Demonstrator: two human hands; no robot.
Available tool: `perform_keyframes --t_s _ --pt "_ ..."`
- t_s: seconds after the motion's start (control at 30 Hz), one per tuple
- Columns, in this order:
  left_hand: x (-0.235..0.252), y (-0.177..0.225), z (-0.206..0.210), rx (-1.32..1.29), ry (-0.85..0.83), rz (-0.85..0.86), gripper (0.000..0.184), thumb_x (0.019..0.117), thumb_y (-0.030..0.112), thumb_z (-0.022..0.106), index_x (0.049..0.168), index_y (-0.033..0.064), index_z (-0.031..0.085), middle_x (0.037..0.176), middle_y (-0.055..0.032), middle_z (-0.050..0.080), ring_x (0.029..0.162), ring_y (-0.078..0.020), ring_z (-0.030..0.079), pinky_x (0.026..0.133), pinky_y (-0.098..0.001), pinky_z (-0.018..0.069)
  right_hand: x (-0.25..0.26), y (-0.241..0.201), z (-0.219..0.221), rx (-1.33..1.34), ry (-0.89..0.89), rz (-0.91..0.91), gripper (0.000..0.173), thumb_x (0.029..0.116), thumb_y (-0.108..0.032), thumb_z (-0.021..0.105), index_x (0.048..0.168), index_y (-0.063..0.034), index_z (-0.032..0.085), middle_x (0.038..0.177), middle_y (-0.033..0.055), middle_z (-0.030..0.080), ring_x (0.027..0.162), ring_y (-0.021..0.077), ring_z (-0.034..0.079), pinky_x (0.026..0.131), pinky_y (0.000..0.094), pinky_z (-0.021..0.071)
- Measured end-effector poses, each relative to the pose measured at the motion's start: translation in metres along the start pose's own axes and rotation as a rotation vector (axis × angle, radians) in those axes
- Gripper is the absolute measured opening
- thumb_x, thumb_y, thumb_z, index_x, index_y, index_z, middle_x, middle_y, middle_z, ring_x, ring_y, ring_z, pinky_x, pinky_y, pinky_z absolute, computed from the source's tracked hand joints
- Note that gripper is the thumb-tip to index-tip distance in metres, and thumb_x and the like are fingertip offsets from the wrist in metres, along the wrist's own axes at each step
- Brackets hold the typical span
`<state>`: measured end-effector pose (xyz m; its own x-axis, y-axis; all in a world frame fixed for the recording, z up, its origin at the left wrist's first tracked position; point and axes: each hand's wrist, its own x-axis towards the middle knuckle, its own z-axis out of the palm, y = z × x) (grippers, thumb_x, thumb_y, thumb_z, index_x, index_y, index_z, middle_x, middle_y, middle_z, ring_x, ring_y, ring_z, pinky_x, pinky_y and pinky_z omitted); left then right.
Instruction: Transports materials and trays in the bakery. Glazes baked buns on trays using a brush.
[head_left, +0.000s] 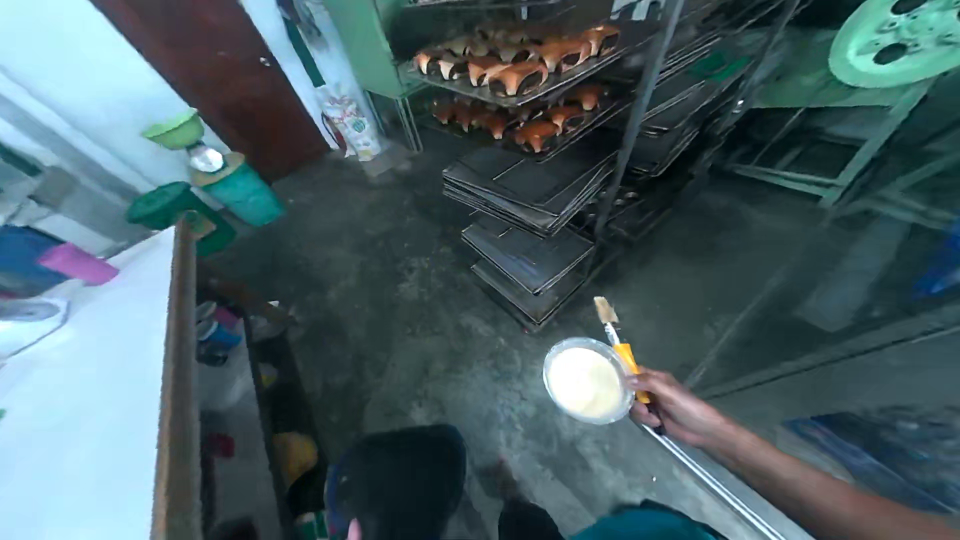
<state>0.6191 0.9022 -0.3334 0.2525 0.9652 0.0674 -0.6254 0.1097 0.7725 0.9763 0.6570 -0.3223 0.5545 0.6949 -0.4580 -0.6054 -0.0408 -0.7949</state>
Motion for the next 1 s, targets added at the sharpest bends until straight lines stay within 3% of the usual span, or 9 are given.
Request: perform_keyframes --t_s 0.1,0.23,0.37,0.5,0.6,0.73,0.83,0.9,1.0 --pt "0.105 -0.002 0.041 -0.103 0.054 -0.196 0.034 0.1004 0.023 0.043 0.089 0.0210 0.075 0.086 0.0022 0.078 0.081 -0.0080 0.075 0.068 -0.0300 0.0633 0.029 -0.030 0.038 -0.006 0.056 -0.030 0.016 0.0877 -0.028 0.060 0.098 -0.0157 0.061 0.063 -0.0034 0.062 0.045 0.0025 0.053 0.042 0.0171 0.0442" --pt "0.238 -0.032 0.107 -0.183 0.014 -0.309 0.032 0.0986 0.027 0.043 0.087 0.0171 0.071 0.082 -0.0022 0.076 0.075 -0.0132 0.075 0.063 -0.0348 0.0633 0.073 -0.049 0.083 0.067 0.104 -0.059 0.019 0.0831 -0.034 0.068 0.094 -0.0185 0.064 0.061 -0.0037 0.063 0.044 0.0020 0.054 0.041 0.0170 0.0442" --pt "0.358 -0.099 0.190 -0.161 -0.009 -0.433 0.034 0.1042 0.025 0.033 0.092 0.0143 0.063 0.079 -0.0016 0.073 0.071 -0.0144 0.073 0.061 -0.0356 0.0625 0.145 -0.042 0.111 0.148 0.075 -0.071 0.025 0.0818 -0.039 0.074 0.094 -0.0189 0.067 0.061 -0.0035 0.062 0.044 0.0021 0.053 0.042 0.0175 0.0444" --pt "0.446 -0.153 0.273 -0.075 -0.026 -0.537 0.025 0.1047 0.025 0.037 0.097 0.0137 0.058 0.078 -0.0017 0.069 0.072 -0.0149 0.071 0.063 -0.0366 0.0609 0.222 -0.044 0.133 0.184 0.092 -0.088 0.020 0.0831 -0.038 0.073 0.092 -0.0209 0.067 0.062 -0.0045 0.064 0.045 0.0016 0.054 0.042 0.0173 0.0452" --pt "0.494 -0.183 0.332 -0.074 -0.044 -0.594 0.023 0.1044 0.023 0.040 0.093 0.0137 0.058 0.075 -0.0019 0.066 0.069 -0.0144 0.069 0.062 -0.0348 0.0595 0.260 -0.054 0.157 0.257 0.121 -0.115 0.020 0.0823 -0.039 0.074 0.090 -0.0217 0.068 0.062 -0.0049 0.063 0.044 0.0012 0.054 0.041 0.0170 0.0447" --pt "0.548 -0.227 0.404 -0.088 -0.147 -0.703 0.017 0.1036 0.028 0.047 0.107 0.0146 0.056 0.092 -0.0039 0.065 0.084 -0.0171 0.067 0.073 -0.0396 0.0576 0.288 -0.073 0.187 0.333 0.213 -0.198 0.020 0.0819 -0.039 0.076 0.092 -0.0222 0.069 0.061 -0.0044 0.065 0.045 0.0011 0.056 0.041 0.0165 0.0460" --pt "0.584 -0.263 0.440 -0.163 -0.304 -0.746 0.028 0.1065 0.038 0.039 0.118 0.0160 0.052 0.108 -0.0022 0.063 0.101 -0.0163 0.064 0.087 -0.0418 0.0551 0.296 -0.069 0.204 0.381 0.378 -0.298 0.017 0.0812 -0.039 0.077 0.090 -0.0257 0.071 0.063 -0.0055 0.066 0.045 0.0000 0.055 0.041 0.0161 0.0456" --pt "0.605 -0.287 0.447 -0.255 -0.362 -0.768 0.037 0.1049 0.044 0.029 0.114 0.0155 0.051 0.107 -0.0022 0.062 0.102 -0.0179 0.063 0.088 -0.0442 0.0533 0.296 -0.058 0.217 0.422 0.530 -0.373 0.015 0.0829 -0.038 0.076 0.091 -0.0271 0.071 0.064 -0.0056 0.067 0.044 -0.0001 0.055 0.041 0.0160 0.0462" --pt "0.621 -0.307 0.449 -0.340 -0.366 -0.865 0.040 0.1022 0.039 0.025 0.094 0.0144 0.055 0.087 -0.0035 0.067 0.086 -0.0207 0.068 0.076 -0.0463 0.0577 0.291 -0.034 0.253 0.527 0.742 -0.505 0.020 0.0822 -0.043 0.080 0.095 -0.0295 0.074 0.066 -0.0062 0.068 0.046 -0.0011 0.056 0.042 0.0150 0.0473"
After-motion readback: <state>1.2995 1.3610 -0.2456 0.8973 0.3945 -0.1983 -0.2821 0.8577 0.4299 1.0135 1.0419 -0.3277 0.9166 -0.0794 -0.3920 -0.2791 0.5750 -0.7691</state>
